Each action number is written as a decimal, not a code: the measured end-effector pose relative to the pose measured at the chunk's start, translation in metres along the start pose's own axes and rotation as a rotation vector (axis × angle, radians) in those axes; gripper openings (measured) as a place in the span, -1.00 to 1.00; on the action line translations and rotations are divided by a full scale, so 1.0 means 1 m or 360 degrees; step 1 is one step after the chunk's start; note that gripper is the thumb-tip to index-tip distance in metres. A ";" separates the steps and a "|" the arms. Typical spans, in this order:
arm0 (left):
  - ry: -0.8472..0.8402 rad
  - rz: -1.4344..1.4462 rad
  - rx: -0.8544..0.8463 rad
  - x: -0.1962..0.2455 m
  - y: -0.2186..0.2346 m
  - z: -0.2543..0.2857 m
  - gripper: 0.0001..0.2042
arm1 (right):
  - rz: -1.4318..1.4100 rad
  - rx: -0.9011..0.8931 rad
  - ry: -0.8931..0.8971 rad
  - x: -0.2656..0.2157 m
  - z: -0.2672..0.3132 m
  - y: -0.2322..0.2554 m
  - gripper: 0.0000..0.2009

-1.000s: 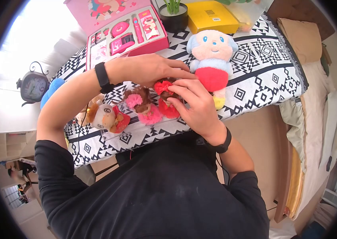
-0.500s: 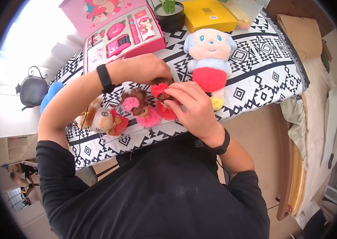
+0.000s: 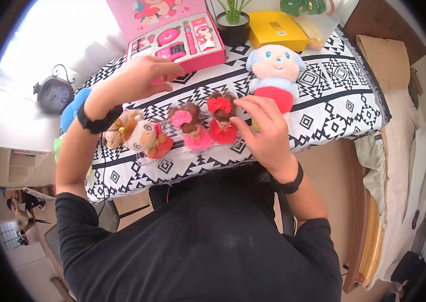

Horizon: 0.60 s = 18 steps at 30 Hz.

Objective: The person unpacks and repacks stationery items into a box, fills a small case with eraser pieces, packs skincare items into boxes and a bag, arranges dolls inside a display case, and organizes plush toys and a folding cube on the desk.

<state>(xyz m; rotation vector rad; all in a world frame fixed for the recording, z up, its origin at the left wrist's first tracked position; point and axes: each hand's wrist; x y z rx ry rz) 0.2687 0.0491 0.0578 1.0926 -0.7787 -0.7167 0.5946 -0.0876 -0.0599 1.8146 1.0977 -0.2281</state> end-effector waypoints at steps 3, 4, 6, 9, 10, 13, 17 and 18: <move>0.0055 0.0109 0.0201 0.023 -0.006 0.045 -0.54 | 0.0009 -0.0206 0.0235 -0.001 -0.014 0.007 -0.59; 0.0062 0.0102 0.0212 0.034 -0.013 0.059 -0.54 | 0.0015 -0.0288 0.0307 -0.001 -0.020 0.008 -0.59; 0.0258 0.0284 0.0682 0.058 -0.033 0.082 -0.53 | 0.0033 -0.0365 0.0388 -0.005 -0.024 0.008 -0.59; 0.0572 0.0495 0.1130 0.077 -0.086 0.116 -0.49 | -0.0155 -0.0255 0.0141 -0.022 -0.019 0.009 -0.59; 0.0653 0.0552 0.1232 0.085 -0.107 0.127 -0.49 | -0.0135 -0.0251 0.0152 -0.023 -0.012 0.012 -0.59; 0.0838 0.0468 0.1524 0.116 -0.167 0.143 -0.50 | -0.0331 -0.0152 -0.0126 -0.019 0.025 0.009 -0.68; 0.0910 0.0602 0.1597 0.135 -0.211 0.142 -0.32 | -0.0131 -0.0105 -0.0033 -0.020 0.059 -0.001 -0.67; 0.0941 0.0718 0.1615 0.132 -0.223 0.141 -0.24 | -0.0128 -0.0097 -0.0027 -0.019 0.061 -0.004 -0.67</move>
Point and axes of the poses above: each hand's wrist, its own z-axis away from the middle knuckle, its own y-axis out of the back of the hand, x = y × z, and after that the axes turned 14 degrees about -x, right-handed
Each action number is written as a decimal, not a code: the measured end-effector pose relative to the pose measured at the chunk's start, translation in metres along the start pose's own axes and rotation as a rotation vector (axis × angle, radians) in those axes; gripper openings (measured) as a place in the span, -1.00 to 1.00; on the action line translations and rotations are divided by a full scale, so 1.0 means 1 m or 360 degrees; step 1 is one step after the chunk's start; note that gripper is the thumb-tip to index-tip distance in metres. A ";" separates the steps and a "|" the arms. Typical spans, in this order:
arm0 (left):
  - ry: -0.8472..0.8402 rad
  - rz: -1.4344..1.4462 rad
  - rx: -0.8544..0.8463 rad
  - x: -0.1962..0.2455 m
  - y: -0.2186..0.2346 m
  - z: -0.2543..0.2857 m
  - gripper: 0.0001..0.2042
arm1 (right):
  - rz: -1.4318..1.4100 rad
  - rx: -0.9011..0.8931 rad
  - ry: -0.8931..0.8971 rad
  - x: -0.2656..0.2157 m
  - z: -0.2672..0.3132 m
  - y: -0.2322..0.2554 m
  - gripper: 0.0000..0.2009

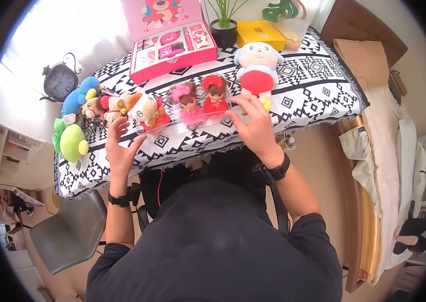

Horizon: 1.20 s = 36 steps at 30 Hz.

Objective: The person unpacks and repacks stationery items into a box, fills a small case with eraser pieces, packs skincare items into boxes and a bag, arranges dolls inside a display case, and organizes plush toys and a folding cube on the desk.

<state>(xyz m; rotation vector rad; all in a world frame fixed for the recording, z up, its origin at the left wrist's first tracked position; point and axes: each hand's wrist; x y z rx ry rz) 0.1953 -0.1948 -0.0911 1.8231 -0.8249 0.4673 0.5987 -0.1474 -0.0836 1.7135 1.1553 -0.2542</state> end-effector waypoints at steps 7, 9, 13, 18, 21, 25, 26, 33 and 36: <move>0.0224 0.0479 -0.0238 -0.034 -0.030 0.004 -0.10 | -0.0085 -0.0024 -0.0015 0.017 0.002 -0.019 -0.52; 0.0289 0.0447 -0.0283 -0.032 -0.033 0.005 -0.12 | 0.0028 -0.0108 0.0007 0.015 -0.001 -0.019 -0.44; 0.0274 0.0475 -0.0253 -0.041 -0.038 0.006 -0.17 | -0.0165 -0.0083 -0.0149 0.024 -0.006 -0.032 -0.27; 0.0314 0.0478 -0.0262 -0.034 -0.037 0.006 -0.21 | -0.0282 -0.0162 -0.0317 0.028 -0.009 -0.036 -0.22; 0.0275 0.0518 -0.0275 -0.041 -0.039 0.007 -0.20 | -0.0265 -0.0115 -0.0281 0.025 -0.007 -0.039 -0.22; 0.0187 0.0381 -0.0046 -0.014 -0.030 0.008 -0.27 | -0.0297 -0.0119 -0.0285 0.016 -0.004 -0.036 -0.25; 0.0135 0.0224 0.0149 0.000 -0.023 0.008 -0.30 | -0.0328 -0.0094 -0.0261 0.015 -0.003 -0.036 -0.26; -0.0879 -0.0487 -0.0292 0.086 0.002 -0.067 -0.51 | 0.0353 0.0021 0.0196 -0.001 -0.004 -0.032 -0.37; -0.1013 -0.0717 -0.0683 0.099 -0.020 -0.108 -0.49 | 0.0632 -0.0003 0.0348 -0.010 -0.013 -0.032 -0.37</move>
Point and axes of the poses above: each hand's wrist, its own z-axis away from the middle knuckle, its own y-axis out of the back of the hand, x = y × z, and after that the axes turned 14 degrees about -x, right-handed
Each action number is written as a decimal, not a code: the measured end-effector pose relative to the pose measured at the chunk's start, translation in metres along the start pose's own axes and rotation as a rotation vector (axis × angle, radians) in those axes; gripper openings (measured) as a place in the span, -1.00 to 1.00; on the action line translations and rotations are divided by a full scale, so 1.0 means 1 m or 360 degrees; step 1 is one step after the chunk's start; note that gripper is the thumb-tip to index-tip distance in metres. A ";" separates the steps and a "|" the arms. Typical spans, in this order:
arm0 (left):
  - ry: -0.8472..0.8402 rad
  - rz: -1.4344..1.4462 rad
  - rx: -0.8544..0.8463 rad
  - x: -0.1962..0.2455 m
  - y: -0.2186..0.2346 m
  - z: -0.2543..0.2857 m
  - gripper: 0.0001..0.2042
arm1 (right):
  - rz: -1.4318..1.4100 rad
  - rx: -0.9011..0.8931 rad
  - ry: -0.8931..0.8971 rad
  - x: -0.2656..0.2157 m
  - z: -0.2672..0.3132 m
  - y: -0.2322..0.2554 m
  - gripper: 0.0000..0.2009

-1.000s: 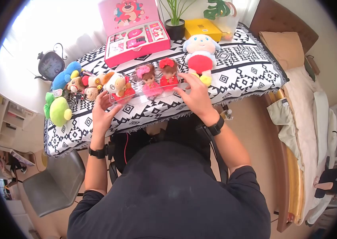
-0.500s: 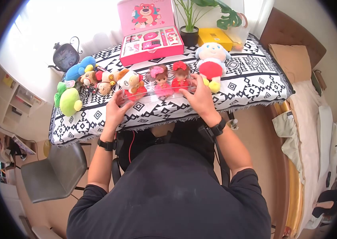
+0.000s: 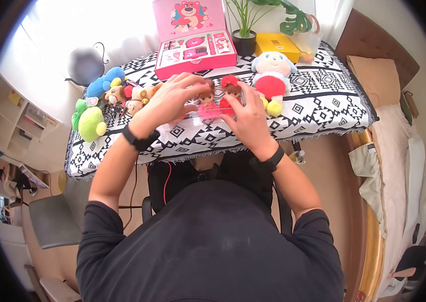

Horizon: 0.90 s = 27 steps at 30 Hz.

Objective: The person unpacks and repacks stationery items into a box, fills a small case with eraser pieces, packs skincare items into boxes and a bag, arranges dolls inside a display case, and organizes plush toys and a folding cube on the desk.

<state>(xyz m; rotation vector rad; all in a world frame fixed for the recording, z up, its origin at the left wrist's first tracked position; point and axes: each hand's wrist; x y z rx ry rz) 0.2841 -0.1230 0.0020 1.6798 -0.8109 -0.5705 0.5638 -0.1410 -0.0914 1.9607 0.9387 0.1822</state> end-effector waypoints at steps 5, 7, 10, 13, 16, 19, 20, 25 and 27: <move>-0.0179 -0.0244 -0.0384 -0.017 -0.013 -0.034 -0.51 | -0.0005 -0.0049 0.0008 0.004 -0.004 0.002 -0.45; -0.0254 -0.0332 -0.0406 -0.024 -0.019 -0.040 -0.54 | -0.0016 -0.0062 -0.0002 0.008 -0.002 0.001 -0.48; -0.0291 -0.0391 -0.0447 -0.027 -0.018 -0.046 -0.57 | -0.0039 -0.0077 0.0031 0.012 0.000 0.002 -0.52; -0.0305 -0.0369 -0.0436 -0.026 -0.021 -0.052 -0.62 | -0.0050 -0.0087 0.0072 0.014 0.001 -0.001 -0.52; -0.0346 -0.0379 -0.0465 -0.031 -0.023 -0.057 -0.64 | -0.0061 -0.0071 0.0049 0.016 0.000 -0.004 -0.46; -0.0378 -0.0382 -0.0494 -0.033 -0.026 -0.059 -0.68 | -0.0082 -0.0059 0.0028 0.015 -0.001 -0.002 -0.44; -0.0384 -0.0388 -0.0500 -0.032 -0.026 -0.060 -0.71 | -0.0087 -0.0069 0.0030 0.013 -0.001 0.001 -0.47; -0.0391 -0.0429 -0.0521 -0.032 -0.030 -0.060 -0.80 | -0.0067 -0.0081 0.0021 0.014 0.008 0.001 -0.44; -0.0392 -0.0429 -0.0519 -0.031 -0.031 -0.059 -0.82 | -0.0099 -0.0071 -0.0023 0.015 0.011 0.000 -0.37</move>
Point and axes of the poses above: each hand's wrist, its own z-axis away from the middle knuckle, its own y-axis out of the back of the hand, x = y × z, and after that the axes turned 14 degrees about -x, right-handed
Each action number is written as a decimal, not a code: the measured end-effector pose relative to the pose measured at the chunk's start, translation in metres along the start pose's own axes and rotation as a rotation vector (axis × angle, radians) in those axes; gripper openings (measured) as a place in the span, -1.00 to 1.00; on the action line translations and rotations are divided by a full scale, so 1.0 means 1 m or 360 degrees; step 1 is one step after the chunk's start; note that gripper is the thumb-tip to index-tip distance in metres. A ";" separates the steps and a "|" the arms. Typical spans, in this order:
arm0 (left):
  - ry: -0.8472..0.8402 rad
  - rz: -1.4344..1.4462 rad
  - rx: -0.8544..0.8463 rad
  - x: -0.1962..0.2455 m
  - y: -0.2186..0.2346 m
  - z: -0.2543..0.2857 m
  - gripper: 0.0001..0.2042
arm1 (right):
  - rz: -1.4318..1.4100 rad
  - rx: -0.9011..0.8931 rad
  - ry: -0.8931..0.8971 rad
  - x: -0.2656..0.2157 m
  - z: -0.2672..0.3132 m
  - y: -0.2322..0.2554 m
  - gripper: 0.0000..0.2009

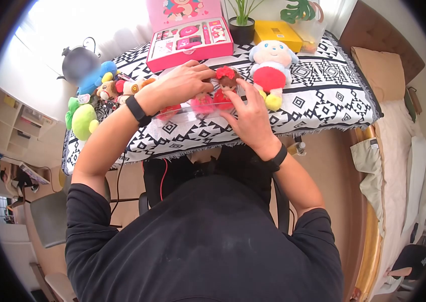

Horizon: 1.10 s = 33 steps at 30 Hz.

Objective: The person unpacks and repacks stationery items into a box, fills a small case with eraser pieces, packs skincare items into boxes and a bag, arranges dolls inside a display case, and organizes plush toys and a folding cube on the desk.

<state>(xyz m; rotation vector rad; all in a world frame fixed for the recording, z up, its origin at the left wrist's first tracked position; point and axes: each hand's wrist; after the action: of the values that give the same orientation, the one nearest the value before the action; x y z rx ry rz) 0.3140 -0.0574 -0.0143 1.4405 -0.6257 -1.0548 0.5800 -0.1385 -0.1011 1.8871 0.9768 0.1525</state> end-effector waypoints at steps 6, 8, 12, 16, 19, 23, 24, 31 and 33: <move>-0.0029 -0.0027 0.0087 0.001 0.004 0.004 -0.78 | -0.0215 0.0081 -0.0103 0.007 0.007 0.007 -0.37; -0.0038 -0.0069 0.0220 0.003 0.014 0.009 -0.72 | -0.0279 0.0094 -0.0107 0.008 0.010 0.013 -0.38; -0.0009 0.0166 -0.0021 0.015 0.057 0.010 -0.70 | -0.0381 0.0030 -0.0137 0.015 0.018 0.021 -0.46; 0.0106 0.0622 -0.0340 0.032 0.054 -0.019 -0.85 | -0.0589 -0.0075 -0.0284 0.021 0.020 0.010 -0.55; 0.0038 0.0810 -0.0338 0.031 0.037 -0.039 -0.90 | -0.0745 -0.0074 -0.0406 0.022 0.025 -0.001 -0.58; 0.0098 0.0809 -0.0522 0.031 0.029 -0.052 -0.91 | -0.0749 -0.0043 -0.0406 0.026 0.033 -0.011 -0.61; 0.0095 0.0804 -0.0530 0.029 0.028 -0.053 -0.91 | -0.0727 -0.0054 -0.0413 0.025 0.034 -0.010 -0.63; 0.0031 0.0762 -0.0672 0.027 0.029 -0.061 -0.94 | -0.0709 -0.0023 -0.0353 0.027 0.032 -0.013 -0.66; -0.0006 0.0779 -0.0659 0.026 0.027 -0.062 -0.94 | -0.0704 -0.0020 -0.0348 0.027 0.033 -0.013 -0.66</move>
<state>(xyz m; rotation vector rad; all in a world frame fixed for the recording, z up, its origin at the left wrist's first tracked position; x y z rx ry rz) 0.3854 -0.0545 -0.0004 0.8652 -0.6724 -0.7415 0.6066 -0.1403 -0.1368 1.5921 1.2069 -0.3024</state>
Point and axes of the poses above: each hand's wrist, its own z-axis away from the middle knuckle, its own y-axis out of the back of the hand, x = y × z, and after that the axes turned 14 degrees about -x, right-handed
